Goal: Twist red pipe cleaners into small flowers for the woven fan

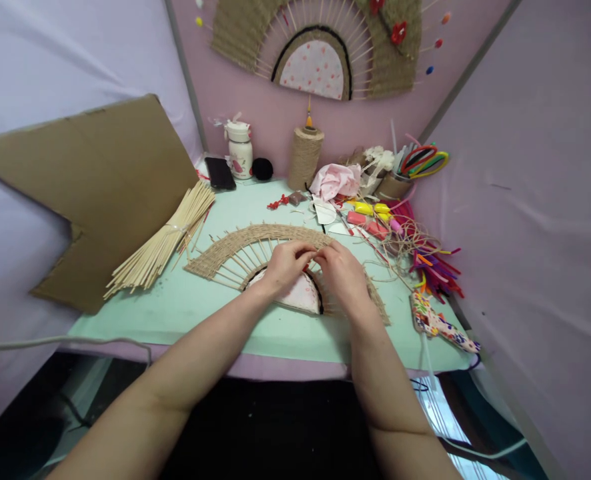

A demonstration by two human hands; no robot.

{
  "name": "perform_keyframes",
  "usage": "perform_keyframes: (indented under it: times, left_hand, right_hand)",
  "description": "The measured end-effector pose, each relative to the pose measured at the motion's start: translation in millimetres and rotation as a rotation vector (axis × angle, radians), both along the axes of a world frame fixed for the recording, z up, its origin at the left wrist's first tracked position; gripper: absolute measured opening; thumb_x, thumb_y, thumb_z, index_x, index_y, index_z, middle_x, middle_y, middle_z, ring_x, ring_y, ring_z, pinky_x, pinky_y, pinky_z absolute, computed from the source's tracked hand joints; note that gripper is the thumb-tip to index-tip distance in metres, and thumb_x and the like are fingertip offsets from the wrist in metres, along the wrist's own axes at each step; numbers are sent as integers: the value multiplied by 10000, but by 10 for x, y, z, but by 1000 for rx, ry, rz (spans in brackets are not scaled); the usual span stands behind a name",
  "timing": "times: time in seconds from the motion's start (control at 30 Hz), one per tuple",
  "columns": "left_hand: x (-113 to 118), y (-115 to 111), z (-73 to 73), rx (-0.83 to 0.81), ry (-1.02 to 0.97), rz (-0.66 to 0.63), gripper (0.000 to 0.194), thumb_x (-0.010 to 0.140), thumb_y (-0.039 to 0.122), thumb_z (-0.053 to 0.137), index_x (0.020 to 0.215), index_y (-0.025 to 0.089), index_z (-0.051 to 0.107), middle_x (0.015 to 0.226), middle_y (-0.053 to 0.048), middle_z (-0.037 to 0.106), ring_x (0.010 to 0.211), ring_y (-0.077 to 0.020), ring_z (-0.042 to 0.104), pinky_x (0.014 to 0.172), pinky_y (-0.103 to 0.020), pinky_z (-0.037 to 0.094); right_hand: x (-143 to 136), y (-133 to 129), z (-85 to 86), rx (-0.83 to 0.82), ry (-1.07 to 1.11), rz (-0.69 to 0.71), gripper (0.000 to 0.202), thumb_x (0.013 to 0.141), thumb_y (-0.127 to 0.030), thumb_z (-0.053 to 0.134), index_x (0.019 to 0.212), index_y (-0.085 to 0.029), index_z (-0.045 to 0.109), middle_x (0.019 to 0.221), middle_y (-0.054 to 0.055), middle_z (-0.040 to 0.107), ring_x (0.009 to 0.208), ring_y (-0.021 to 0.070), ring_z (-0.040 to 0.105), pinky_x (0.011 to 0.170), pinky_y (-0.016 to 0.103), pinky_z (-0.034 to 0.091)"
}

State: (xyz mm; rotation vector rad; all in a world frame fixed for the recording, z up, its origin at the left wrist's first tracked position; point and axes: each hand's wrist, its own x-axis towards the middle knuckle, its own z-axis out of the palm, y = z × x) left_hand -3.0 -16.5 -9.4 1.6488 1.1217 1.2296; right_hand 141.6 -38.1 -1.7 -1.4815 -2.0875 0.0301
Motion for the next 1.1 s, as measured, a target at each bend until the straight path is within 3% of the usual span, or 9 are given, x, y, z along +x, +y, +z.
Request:
perform_keyframes:
  times: [0.17, 0.23, 0.43, 0.67, 0.77, 0.93, 1.03, 1.1]
  left_hand:
    - [-25, 74, 2, -212, -289, 84, 149, 693, 276, 685, 767, 148, 698, 702, -26, 668, 654, -136, 572, 636, -248, 445]
    - [-34, 94, 4, -222, -335, 100, 182, 675, 291, 699, 771, 137, 694, 671, -19, 655, 628, -125, 563, 617, -240, 443]
    - [-19, 57, 15, -117, -265, 100, 151, 684, 279, 690, 747, 142, 703, 675, -21, 657, 640, -125, 566, 634, -239, 441]
    - [-84, 129, 29, -184, -241, 31, 226, 701, 329, 682, 843, 155, 706, 733, -38, 665, 668, -144, 561, 643, -249, 438]
    - [-167, 172, 15, -48, -34, 92, 218, 670, 313, 717, 851, 190, 718, 796, -50, 676, 762, -177, 560, 732, -270, 426]
    - [-210, 165, -64, 34, 298, -19, 80, 584, 215, 753, 584, 205, 674, 655, -27, 615, 694, -178, 536, 705, -265, 398]
    - [-177, 156, -68, -33, 239, -63, 83, 625, 158, 692, 569, 198, 646, 603, -8, 608, 627, -147, 521, 661, -253, 408]
    - [-155, 155, -30, -125, 24, -45, 49, 667, 170, 671, 634, 179, 636, 637, -9, 634, 641, -134, 556, 663, -244, 435]
  right_hand:
    - [-5, 36, 67, -25, 336, 57, 205, 898, -270, 490, 884, -189, 677, 895, 76, 637, 853, 201, 580, 780, 328, 433]
    - [2, 62, 60, -53, 455, 78, 210, 891, -295, 504, 856, -193, 684, 867, 61, 652, 841, 189, 592, 779, 320, 440]
    - [-15, 128, -19, -135, 605, 71, 193, 807, -364, 605, 790, -191, 690, 796, 40, 668, 733, 170, 588, 701, 303, 449]
    - [-8, 147, -24, -120, 619, 31, 197, 794, -351, 588, 736, -179, 663, 731, 28, 651, 670, 152, 554, 659, 286, 430]
    - [17, 177, -51, -114, 666, -17, 211, 787, -368, 593, 737, -173, 658, 736, 31, 658, 676, 155, 553, 666, 288, 429]
    - [24, 216, -98, -124, 691, -25, 224, 788, -381, 595, 741, -170, 654, 744, 32, 649, 697, 158, 556, 685, 293, 428]
    - [11, 208, -88, -119, 694, -9, 235, 798, -393, 590, 748, -171, 652, 742, 34, 640, 710, 160, 549, 684, 292, 427]
    - [5, 194, -69, -101, 707, -1, 241, 810, -402, 582, 764, -174, 650, 742, 30, 630, 716, 158, 540, 677, 286, 424]
